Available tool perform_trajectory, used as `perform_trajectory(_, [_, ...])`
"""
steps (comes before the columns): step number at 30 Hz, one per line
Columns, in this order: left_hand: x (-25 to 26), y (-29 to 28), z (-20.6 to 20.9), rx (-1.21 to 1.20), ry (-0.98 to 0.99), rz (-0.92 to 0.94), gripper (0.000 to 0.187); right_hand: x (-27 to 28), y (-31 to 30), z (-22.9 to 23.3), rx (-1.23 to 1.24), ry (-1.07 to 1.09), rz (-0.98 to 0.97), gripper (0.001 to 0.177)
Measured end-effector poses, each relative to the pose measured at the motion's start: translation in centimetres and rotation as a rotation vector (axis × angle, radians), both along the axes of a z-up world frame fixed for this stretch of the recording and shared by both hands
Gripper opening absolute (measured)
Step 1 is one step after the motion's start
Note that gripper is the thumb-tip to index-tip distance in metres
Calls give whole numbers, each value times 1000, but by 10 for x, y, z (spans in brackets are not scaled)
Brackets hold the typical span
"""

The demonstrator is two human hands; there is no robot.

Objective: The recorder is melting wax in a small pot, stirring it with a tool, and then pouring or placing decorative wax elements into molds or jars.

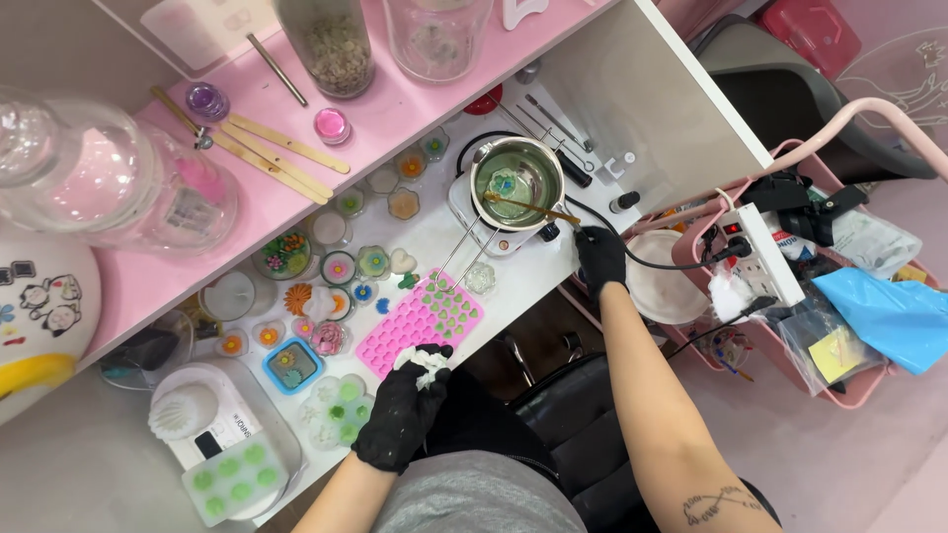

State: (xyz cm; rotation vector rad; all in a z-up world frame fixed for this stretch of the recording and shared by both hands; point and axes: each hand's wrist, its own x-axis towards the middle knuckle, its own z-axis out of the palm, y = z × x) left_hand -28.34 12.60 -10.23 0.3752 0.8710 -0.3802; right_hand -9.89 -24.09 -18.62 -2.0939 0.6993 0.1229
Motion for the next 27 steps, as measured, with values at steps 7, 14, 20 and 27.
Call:
perform_trajectory(7, [11, -15, 0, -20, -15, 22, 24, -1, 21, 31, -471, -428, 272, 64])
perform_trajectory(14, [7, -30, -20, -115, 11, 40, 30, -1, 42, 0, -106, -260, 168, 48])
perform_trajectory(20, [-3, -34, -57, -199, 126, 12, 28, 5, 29, -19, 54, -141, 203, 31])
perform_trajectory(27, [2, -50, -41, 144, -267, -328, 18, -42, 48, 24, 210, -120, 115, 42])
